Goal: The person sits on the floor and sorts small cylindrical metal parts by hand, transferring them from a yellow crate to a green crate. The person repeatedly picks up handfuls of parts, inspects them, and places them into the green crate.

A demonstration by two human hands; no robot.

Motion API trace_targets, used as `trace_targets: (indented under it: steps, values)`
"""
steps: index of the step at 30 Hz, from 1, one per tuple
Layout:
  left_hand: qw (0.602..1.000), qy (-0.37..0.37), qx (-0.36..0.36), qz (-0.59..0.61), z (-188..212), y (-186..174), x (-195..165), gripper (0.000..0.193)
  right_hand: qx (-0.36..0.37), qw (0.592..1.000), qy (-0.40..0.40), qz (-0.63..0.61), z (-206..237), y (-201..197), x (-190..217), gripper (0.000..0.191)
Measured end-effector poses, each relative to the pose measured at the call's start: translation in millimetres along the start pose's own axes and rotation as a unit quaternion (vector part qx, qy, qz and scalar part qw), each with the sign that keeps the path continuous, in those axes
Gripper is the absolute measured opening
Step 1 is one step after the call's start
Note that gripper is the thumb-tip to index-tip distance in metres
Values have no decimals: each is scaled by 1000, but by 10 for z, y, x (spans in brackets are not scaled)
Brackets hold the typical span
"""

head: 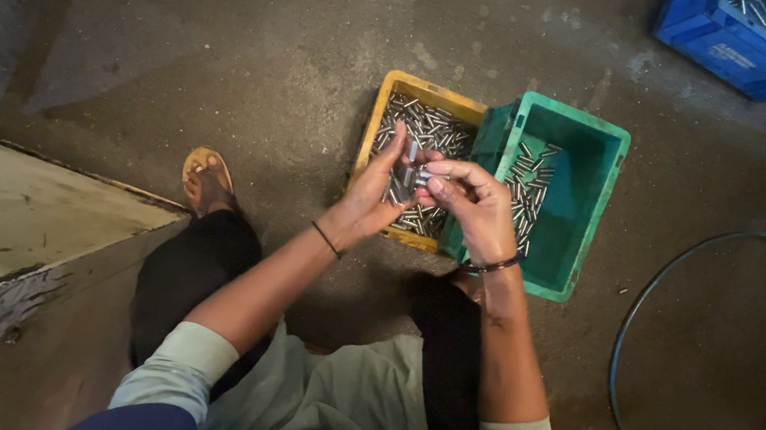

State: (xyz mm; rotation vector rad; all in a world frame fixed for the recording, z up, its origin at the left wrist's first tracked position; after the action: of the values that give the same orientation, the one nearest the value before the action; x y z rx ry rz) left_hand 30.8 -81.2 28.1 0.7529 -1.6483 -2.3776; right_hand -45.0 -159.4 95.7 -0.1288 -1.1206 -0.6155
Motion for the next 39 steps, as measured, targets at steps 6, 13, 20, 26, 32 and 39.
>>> trace_targets:
  steps: [6,13,20,26,32,39]
  values:
    - [999,-24,17,-33,45,73,60,54,-5,1000,22,14,-21,-28,-119,23]
    - [998,-15,43,-51,112,209,-30,53,-23,999,35,23,-51,-33,-189,22]
    - [999,-4,-6,-36,38,104,-33,49,-9,1000,-27,-11,18,-56,-3,22]
    - [996,-26,-27,-83,38,-81,96,42,-25,999,-42,-14,-9,-45,-21,24]
    - [996,-18,-35,-86,-6,-172,135,41,-57,997,-42,9,-32,-52,-79,20]
    - [994,-30,-51,-90,55,-171,130,37,-86,992,-74,54,-80,-32,-122,19]
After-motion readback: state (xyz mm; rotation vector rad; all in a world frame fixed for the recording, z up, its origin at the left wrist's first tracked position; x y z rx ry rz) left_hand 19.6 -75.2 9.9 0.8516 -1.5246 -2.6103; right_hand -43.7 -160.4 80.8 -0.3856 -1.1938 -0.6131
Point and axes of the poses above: each hand's wrist, its own z-axis away from the middle knuckle, its own y-axis out of the palm, x = y × z, the point moved 9 cm from there along -z, towards the middle knuckle, and after that the axes turned 11 degrees about y, right-handed, at the moved point
